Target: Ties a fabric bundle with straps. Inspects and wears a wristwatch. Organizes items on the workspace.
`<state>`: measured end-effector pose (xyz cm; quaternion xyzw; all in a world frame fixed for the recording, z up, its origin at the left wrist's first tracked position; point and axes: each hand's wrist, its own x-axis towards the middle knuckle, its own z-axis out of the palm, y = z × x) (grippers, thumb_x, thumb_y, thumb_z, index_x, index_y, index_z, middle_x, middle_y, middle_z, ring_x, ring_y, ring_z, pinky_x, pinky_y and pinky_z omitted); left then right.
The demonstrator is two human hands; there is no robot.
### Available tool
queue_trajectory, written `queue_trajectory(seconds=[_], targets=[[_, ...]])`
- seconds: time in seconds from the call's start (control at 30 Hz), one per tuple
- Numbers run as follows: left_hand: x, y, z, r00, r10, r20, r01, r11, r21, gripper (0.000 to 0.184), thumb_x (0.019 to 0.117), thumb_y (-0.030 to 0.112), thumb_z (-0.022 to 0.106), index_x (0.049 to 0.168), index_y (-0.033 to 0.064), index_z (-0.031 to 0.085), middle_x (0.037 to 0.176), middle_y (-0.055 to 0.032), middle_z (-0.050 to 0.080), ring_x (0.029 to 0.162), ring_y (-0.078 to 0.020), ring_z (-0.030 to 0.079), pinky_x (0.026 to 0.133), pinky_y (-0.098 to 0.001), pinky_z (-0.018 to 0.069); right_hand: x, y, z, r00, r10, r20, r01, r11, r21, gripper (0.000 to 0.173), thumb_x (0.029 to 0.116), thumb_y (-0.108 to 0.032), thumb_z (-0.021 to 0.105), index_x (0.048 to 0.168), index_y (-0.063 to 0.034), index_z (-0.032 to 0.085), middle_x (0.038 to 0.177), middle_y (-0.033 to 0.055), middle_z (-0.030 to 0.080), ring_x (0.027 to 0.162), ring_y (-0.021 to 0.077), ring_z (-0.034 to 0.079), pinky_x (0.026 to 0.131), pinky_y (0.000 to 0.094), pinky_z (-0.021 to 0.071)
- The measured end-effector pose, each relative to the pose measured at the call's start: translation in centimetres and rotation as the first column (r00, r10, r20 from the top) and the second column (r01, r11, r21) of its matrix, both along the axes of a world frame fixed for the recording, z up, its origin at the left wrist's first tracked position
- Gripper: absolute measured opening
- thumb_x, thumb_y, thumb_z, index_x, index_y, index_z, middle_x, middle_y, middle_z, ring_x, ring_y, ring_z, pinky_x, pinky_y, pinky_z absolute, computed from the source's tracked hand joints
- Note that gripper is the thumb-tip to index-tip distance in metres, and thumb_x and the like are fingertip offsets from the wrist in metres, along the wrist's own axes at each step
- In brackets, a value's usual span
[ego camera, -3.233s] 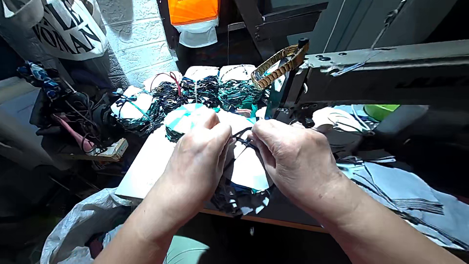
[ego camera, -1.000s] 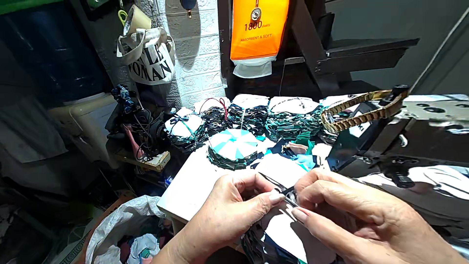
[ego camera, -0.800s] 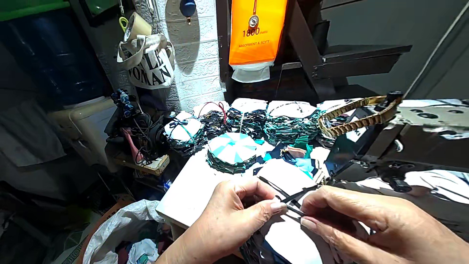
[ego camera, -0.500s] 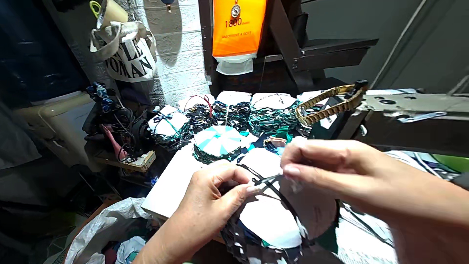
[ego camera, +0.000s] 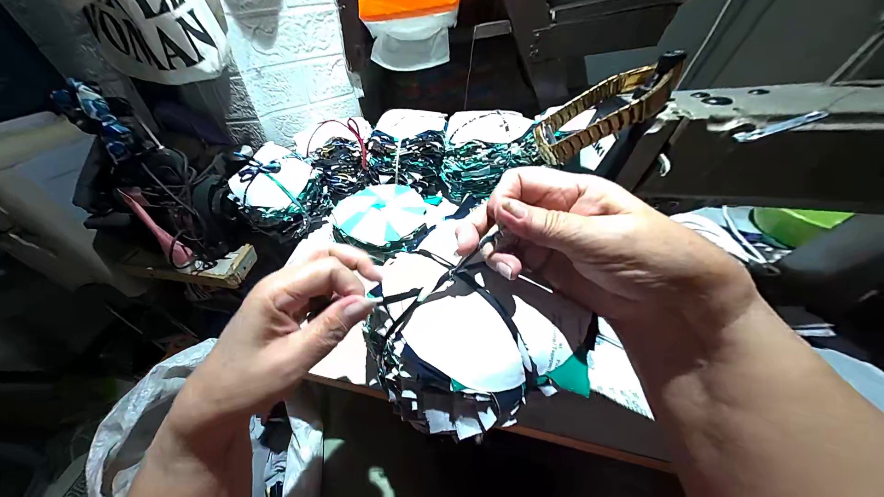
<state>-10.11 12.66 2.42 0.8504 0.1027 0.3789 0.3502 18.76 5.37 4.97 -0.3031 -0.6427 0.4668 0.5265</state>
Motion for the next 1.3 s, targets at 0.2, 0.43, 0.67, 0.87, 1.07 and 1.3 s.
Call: queue_trajectory(seconds=[0.2, 0.43, 0.67, 0.87, 1.07, 1.3], targets=[[2.8, -0.8, -0.5, 0.910, -0.281, 0.305, 0.382, 0.854, -0.353, 0.023, 0.1082, 0.031, 0.050, 0.099, 0.0135, 0.062, 0.097, -0.0016, 0.069, 0.066, 0.0004, 0.056, 0.056, -0.0136, 0.0446, -0.7, 0.8, 0.5, 0.997, 0.076, 0.035, -0.076, 0.997, 0.013, 0.020, 0.1081, -0.008, 0.041, 0.095, -0.0078, 0.056, 0.086, 0.0042, 0.066, 0.068, 0.0029, 0.060, 0.060, 0.0132, 0.0503], [1.7, -1.6, -1.2, 0.969, -0.198, 0.147, 0.234, 0.927, -0.292, 0.021, 0.1091, 0.019, 0.047, 0.094, 0.0099, 0.059, 0.077, 0.0024, 0.056, 0.062, -0.0014, 0.051, 0.055, -0.0130, 0.0446, -0.6, 1.9, 0.4, 0.937, -0.038, 0.348, -0.044, 0.973, 0.225, 0.018, 0.1078, -0.008, 0.043, 0.094, -0.0105, 0.054, 0.079, -0.0039, 0.055, 0.067, 0.0006, 0.049, 0.058, 0.0128, 0.0403], [-1.4, -3.3, -4.7, 0.984, -0.124, 0.125, 0.166, 0.893, -0.418, 0.018, 0.1071, 0.026, 0.054, 0.095, 0.0134, 0.060, 0.076, 0.0033, 0.056, 0.061, 0.0011, 0.050, 0.054, -0.0111, 0.0428, -0.1, 1.6, 0.5, 0.819, -0.130, 0.559, -0.030, 0.963, 0.267, 0.017, 0.1072, -0.011, 0.044, 0.095, -0.0129, 0.056, 0.075, -0.0077, 0.055, 0.065, -0.0020, 0.052, 0.058, 0.0108, 0.0442], [-2.1, -4.1, -4.8, 0.984, -0.107, 0.139, 0.161, 0.864, -0.477, 0.021, 0.1080, 0.026, 0.052, 0.095, 0.0123, 0.060, 0.076, 0.0016, 0.057, 0.057, 0.0002, 0.046, 0.050, -0.0117, 0.0385, -0.3, 1.5, 0.5, 0.792, -0.160, 0.589, -0.004, 0.964, 0.267, 0.017, 0.1075, -0.014, 0.045, 0.094, -0.0147, 0.056, 0.074, -0.0082, 0.055, 0.064, -0.0016, 0.051, 0.056, 0.0116, 0.0431], [-1.7, -3.9, -7.1, 0.980, -0.106, 0.170, 0.188, 0.779, -0.598, 0.021, 0.1080, 0.027, 0.052, 0.094, 0.0132, 0.060, 0.071, 0.0016, 0.054, 0.055, 0.0003, 0.045, 0.049, -0.0122, 0.0363, -0.6, 1.5, 0.2, 0.781, -0.205, 0.589, 0.026, 0.954, 0.298, 0.016, 0.1064, -0.013, 0.047, 0.094, -0.0140, 0.056, 0.073, -0.0075, 0.055, 0.064, -0.0010, 0.052, 0.057, 0.0124, 0.0429], [-2.1, -4.2, -7.6, 0.981, -0.054, 0.185, 0.162, 0.752, -0.639, 0.020, 0.1079, 0.021, 0.049, 0.092, 0.0132, 0.058, 0.071, 0.0013, 0.054, 0.055, -0.0003, 0.045, 0.050, -0.0127, 0.0372, -1.2, 1.7, 0.2, 0.773, -0.199, 0.602, 0.022, 0.957, 0.288, 0.016, 0.1062, -0.012, 0.047, 0.093, -0.0123, 0.056, 0.072, -0.0065, 0.054, 0.064, -0.0006, 0.051, 0.058, 0.0133, 0.0426]])
